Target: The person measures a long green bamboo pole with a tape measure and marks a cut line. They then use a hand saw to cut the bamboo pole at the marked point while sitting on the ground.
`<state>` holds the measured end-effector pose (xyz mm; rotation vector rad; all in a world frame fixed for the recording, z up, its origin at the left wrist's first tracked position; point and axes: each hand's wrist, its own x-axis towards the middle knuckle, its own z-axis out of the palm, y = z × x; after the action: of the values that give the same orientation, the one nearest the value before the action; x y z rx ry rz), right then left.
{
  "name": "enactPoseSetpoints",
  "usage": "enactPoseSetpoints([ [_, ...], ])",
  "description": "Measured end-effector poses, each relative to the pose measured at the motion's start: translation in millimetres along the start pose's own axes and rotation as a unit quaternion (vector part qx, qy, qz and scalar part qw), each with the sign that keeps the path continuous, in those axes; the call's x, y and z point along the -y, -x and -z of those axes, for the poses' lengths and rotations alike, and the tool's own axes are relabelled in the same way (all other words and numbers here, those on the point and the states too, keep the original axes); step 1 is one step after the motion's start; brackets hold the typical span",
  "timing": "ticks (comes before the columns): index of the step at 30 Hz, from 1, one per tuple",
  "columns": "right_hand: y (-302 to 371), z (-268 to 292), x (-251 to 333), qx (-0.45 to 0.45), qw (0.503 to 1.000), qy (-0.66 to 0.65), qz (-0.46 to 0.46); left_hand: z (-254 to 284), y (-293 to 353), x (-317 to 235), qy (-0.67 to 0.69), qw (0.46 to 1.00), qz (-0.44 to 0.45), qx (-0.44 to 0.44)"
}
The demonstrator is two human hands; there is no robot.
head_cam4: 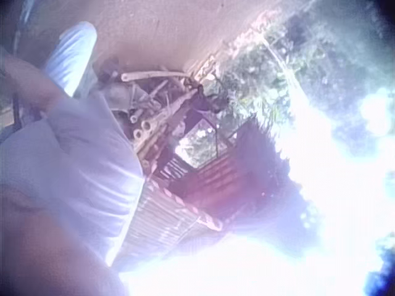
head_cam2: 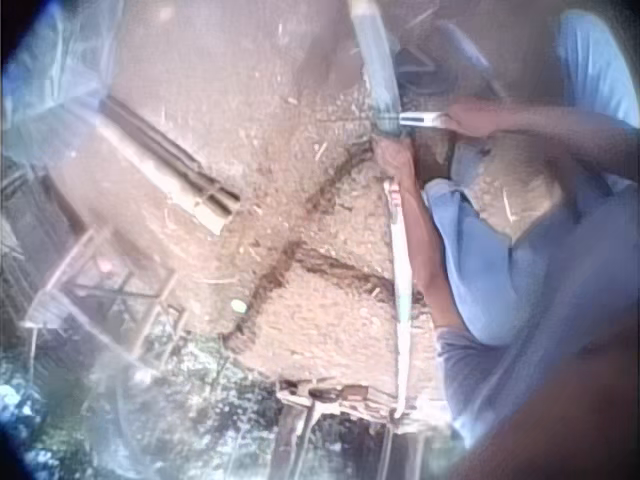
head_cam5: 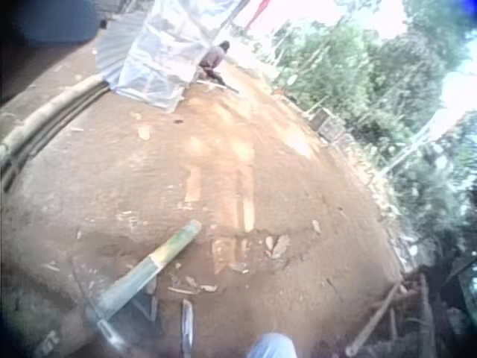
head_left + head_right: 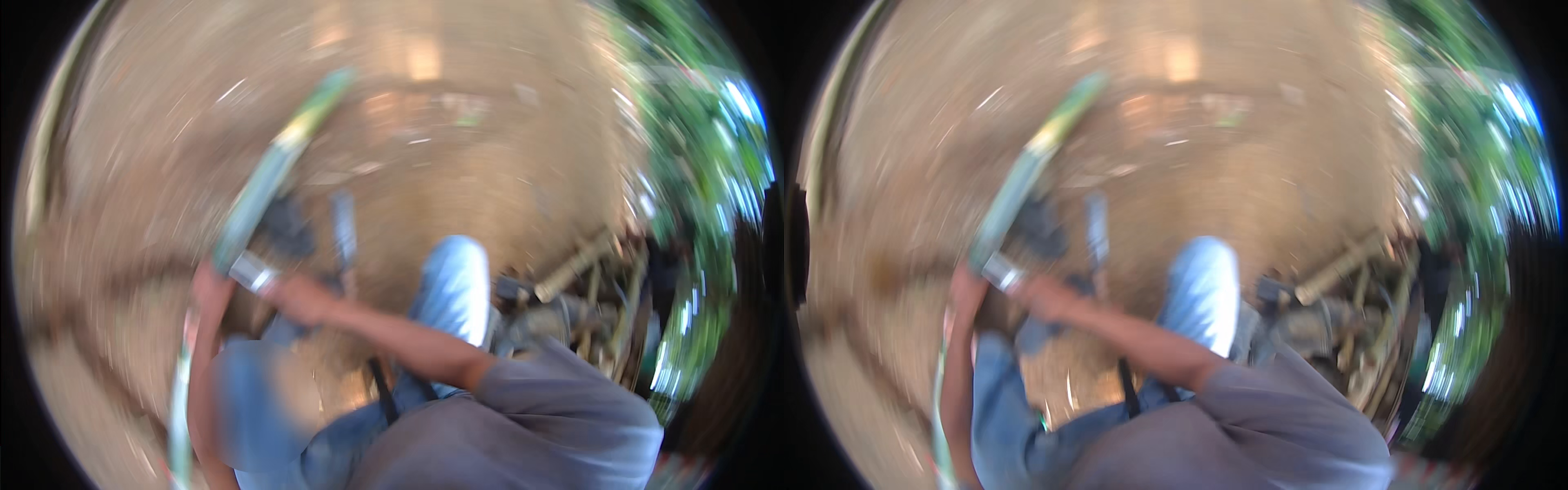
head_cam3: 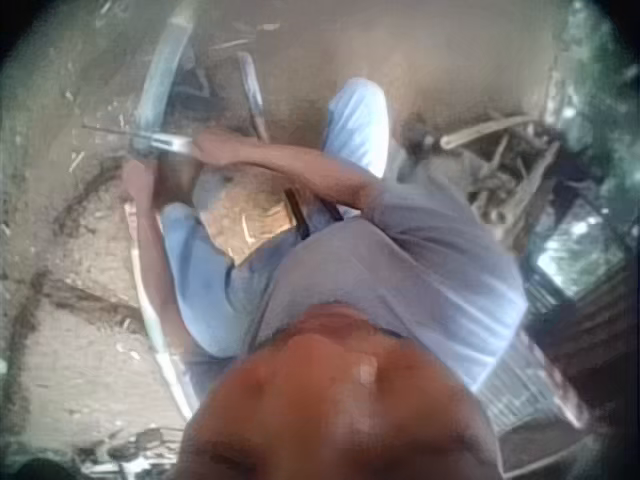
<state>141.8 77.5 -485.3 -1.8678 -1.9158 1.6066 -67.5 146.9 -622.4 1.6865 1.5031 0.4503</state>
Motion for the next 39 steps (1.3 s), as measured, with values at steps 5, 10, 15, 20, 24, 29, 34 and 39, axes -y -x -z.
enactPoseSetpoints([
  [5, -10, -21, 17, 0.066, 0.996, -0.038, -0.046, 94, 90, -12, 0.234, 0.944, 0.091, -0.215],
  [10, -30, -46, 23, 0.078, 0.995, -0.048, 0.028, 71, 162, 27, -0.304, 0.878, 0.234, -0.286],
  [15, -30, -33, -12, -0.007, 0.999, -0.036, -0.038, 6, 110, 28, -0.34, 0.876, 0.237, -0.249],
  [20, -22, -11, -10, -0.087, 0.996, 0.011, 0.033, 53, 30, -116, 0.278, 0.935, -0.151, -0.157],
  [24, -26, -12, -18, -0.003, 0.999, -0.029, -0.016, 107, 37, -85, 0.327, 0.89, 0.098, -0.304],
  [29, 7, 1, -4, 0.016, 0.999, -0.028, -0.039, 35, 37, -25, -0.21, 0.969, 0.099, -0.086],
  [34, 115, 33, 11, 0.054, 0.989, -0.062, -0.126, 38, 20, -14, -0.188, 0.965, 0.178, 0.037],
  [39, 0, -1, -15, -0.011, 1.0, -0.002, -0.017, 54, 11, -33, -0.156, 0.972, 0.172, 0.042],
])
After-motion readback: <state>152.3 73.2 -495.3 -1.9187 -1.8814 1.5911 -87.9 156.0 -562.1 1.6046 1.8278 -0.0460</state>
